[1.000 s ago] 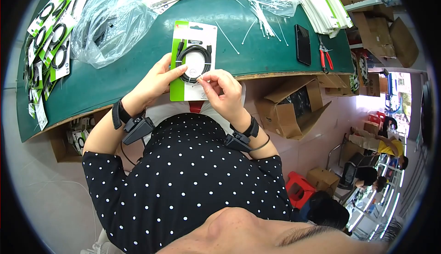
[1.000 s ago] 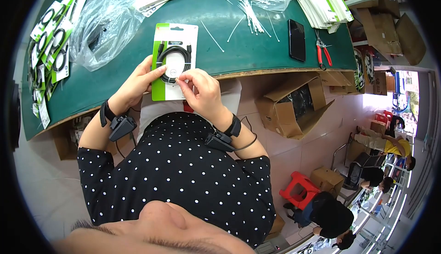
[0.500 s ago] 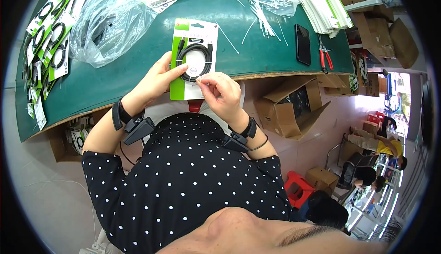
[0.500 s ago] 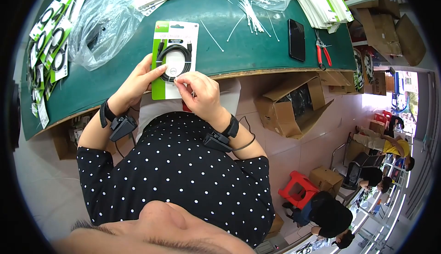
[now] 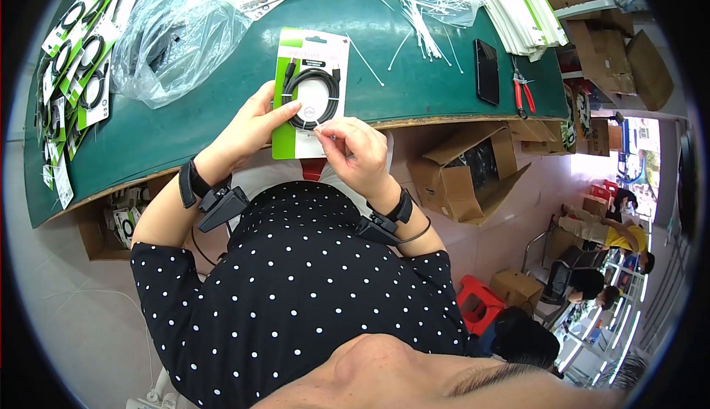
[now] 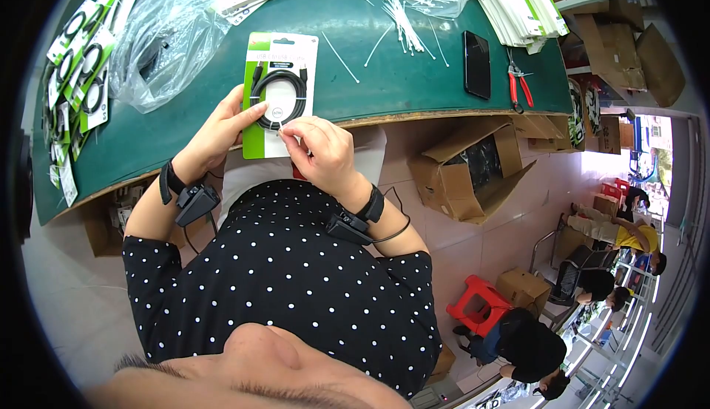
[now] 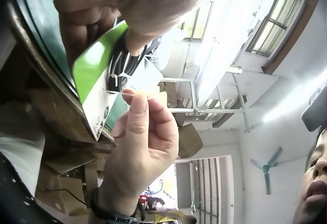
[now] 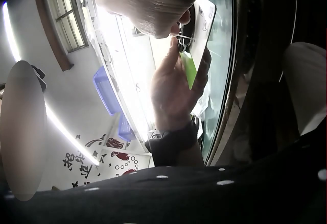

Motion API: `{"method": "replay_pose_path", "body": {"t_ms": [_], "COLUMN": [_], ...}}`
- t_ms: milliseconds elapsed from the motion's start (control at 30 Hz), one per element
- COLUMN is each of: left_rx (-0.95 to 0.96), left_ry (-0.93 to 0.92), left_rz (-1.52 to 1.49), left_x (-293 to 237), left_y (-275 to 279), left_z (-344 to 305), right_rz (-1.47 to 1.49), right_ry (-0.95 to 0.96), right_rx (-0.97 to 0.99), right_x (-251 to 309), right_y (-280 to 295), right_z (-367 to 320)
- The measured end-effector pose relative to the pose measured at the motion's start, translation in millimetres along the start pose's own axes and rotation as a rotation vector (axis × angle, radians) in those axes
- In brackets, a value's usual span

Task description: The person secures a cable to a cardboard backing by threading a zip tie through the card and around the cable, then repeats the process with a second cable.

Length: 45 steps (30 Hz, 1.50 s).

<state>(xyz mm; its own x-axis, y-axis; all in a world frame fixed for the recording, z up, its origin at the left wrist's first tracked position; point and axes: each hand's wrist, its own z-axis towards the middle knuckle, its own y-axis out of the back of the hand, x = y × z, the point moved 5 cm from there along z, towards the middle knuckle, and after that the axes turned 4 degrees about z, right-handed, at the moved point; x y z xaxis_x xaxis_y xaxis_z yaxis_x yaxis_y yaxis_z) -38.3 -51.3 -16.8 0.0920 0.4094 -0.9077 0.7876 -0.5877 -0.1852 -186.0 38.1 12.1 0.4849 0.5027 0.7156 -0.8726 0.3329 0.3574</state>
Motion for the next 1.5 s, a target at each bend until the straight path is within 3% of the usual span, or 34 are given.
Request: {"method": "replay_pose_path", "body": {"t_ms": [333, 700, 1067, 1200, 1333, 1433, 1500], "left_rx": [0.002, 0.000, 0.025, 0.028, 0.034, 0.031, 0.028], "left_ry": [-0.048, -0.229, -0.185, -0.149, -0.165, -0.140, -0.064], "left_rz": [0.032, 0.153, 0.097, 0.070, 0.095, 0.066, -0.003], "left_x": [-0.5, -1.6, -4.3, 3.4, 4.2, 1.5, 0.7], "left_y": [3.0, 4.6, 1.9, 1.7, 1.0, -0.5, -1.8], "left_z": [1.7, 3.0, 0.6, 1.6, 1.7, 0.4, -0.6], "right_rz": [0.013, 0.035, -0.001, -0.158, -0.020, -0.104, -0.116], "right_ry": [-0.001, -0.063, 0.011, 0.030, -0.171, 0.041, 0.047], "right_rx": [0.048, 0.107, 0.089, 0.133, 0.164, 0.090, 0.092], "right_x": [2.2, -1.2, -2.5, 0.8, -2.0, 1.6, -0.1], "right_y": [-2.3, -6.3, -5.9, -4.4, -3.4, -4.7, -5.4], "right_z": [3.3, 1.4, 1.5, 3.6, 3.6, 1.1, 0.0]}}
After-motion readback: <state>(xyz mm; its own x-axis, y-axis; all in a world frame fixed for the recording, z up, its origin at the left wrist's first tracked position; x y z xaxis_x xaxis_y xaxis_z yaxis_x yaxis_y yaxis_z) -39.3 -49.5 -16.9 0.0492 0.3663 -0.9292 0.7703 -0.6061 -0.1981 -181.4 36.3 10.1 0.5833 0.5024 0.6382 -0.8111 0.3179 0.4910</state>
